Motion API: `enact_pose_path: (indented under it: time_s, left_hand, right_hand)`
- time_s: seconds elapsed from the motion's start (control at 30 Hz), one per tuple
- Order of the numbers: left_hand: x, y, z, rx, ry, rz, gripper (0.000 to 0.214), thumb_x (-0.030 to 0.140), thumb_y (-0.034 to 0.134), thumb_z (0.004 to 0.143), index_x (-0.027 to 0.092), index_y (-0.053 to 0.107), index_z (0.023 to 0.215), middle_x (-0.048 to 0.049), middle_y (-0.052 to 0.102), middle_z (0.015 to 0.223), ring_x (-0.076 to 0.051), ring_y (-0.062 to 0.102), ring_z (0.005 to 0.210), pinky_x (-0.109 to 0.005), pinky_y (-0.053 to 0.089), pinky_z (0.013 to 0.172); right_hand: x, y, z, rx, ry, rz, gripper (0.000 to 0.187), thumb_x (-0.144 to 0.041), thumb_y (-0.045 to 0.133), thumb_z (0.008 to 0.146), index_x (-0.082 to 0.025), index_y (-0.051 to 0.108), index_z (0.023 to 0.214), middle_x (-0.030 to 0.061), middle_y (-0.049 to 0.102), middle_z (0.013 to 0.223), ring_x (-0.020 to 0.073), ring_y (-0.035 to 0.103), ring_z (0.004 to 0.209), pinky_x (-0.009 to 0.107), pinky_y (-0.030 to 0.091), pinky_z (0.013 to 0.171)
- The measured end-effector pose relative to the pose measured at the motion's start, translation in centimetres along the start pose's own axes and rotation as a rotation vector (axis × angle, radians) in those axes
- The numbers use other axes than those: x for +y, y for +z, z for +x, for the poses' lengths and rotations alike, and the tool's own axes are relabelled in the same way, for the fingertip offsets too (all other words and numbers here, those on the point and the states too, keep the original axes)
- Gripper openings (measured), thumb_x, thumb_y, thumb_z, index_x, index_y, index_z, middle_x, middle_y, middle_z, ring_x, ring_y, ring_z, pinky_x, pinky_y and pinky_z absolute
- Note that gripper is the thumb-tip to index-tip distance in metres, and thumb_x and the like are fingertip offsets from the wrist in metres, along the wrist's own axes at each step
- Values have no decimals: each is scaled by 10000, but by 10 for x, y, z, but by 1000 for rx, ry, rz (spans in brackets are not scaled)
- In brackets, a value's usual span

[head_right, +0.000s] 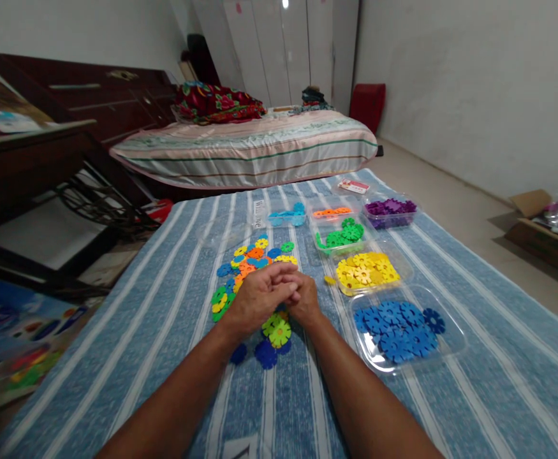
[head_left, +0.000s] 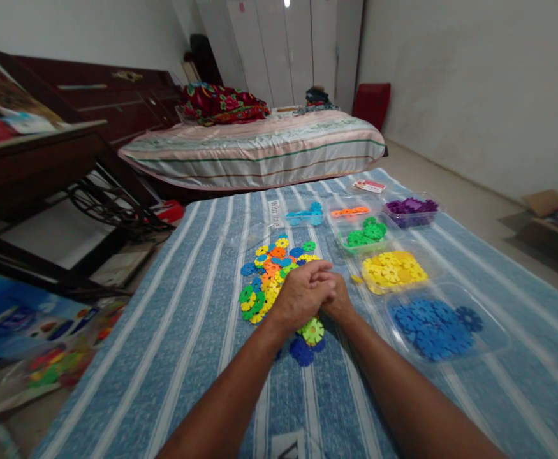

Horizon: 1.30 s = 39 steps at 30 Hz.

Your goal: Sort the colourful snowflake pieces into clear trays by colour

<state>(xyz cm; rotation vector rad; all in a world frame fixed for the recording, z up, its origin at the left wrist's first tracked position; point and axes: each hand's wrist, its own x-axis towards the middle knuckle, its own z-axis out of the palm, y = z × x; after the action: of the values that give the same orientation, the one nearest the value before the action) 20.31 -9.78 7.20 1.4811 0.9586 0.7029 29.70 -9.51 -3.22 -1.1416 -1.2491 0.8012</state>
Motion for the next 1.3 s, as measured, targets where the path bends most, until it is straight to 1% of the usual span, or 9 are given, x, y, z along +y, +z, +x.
enact_pose_path:
  time_s: [0.17,0.3,0.47,0.67,0.8,0.9,0.97,1.1,1.3]
  left_hand:
    - [-20,-45,-27,172,-88,171,292,350,664,689,146,669,898,-22,706,732,-144,651,603,-276,535,614]
    - [-21,-57,-38,253,-123,246,293,391,642,686,158,668,862,-7,693,706,-133,623,550,-264,509,559]
    - [-11,-49,-14,226,2,357,220,360,575,745,176,671,821,6,678,694,-130,608,566,-251,492,575]
    - [4,-31,43,38,168,866,200,233,535,770,181,721,827,-35,723,825,-184,650,778,-276,479,733]
    - [12,-15,75,-190,48,1244,194,227,575,748,178,750,815,-109,740,898,-255,673,877,-316,480,752]
    - [19,-7,90,-280,-72,1360,192,202,623,678,133,758,795,-188,737,893,-329,687,889,-365,500,732]
    - [21,-3,97,-299,-115,1380,213,198,659,635,113,757,805,-213,737,897,-353,691,891,-380,513,728]
    - [19,2,108,-330,-204,1411,253,188,686,615,133,759,851,-194,748,905,-332,698,913,-352,532,747]
    - [11,6,113,-291,-195,1425,301,89,657,587,130,756,868,-186,747,919,-309,692,949,-316,524,763]
  right_hand:
    - [-10,2,6,64,44,-132,377,-424,514,813,-204,516,507,-32,441,513,126,422,530,263,296,536]
    - [-14,3,5,79,40,-160,413,-457,499,829,-212,454,499,-43,395,509,121,394,527,263,274,531]
    - [-12,4,3,73,14,-195,401,-439,491,846,-213,477,515,-37,424,523,124,416,533,259,289,538]
    - [-7,12,-1,43,-64,-382,243,-324,476,820,-208,638,681,36,627,679,170,531,629,272,315,576]
    - [-6,13,-1,0,-42,-456,265,-340,494,832,-208,679,695,60,672,669,189,561,598,283,298,553]
    - [-8,12,0,-20,-66,-458,307,-345,478,862,-214,682,675,59,694,677,193,592,621,284,315,570]
    - [-10,12,0,-17,-80,-457,309,-332,478,867,-214,679,664,52,700,676,183,591,615,281,323,578]
    - [-11,11,1,-30,-78,-463,293,-282,482,862,-206,691,671,38,692,663,163,580,603,270,329,588]
    - [-11,11,1,-62,-38,-505,258,-241,512,854,-194,702,685,23,673,654,146,558,593,253,334,580]
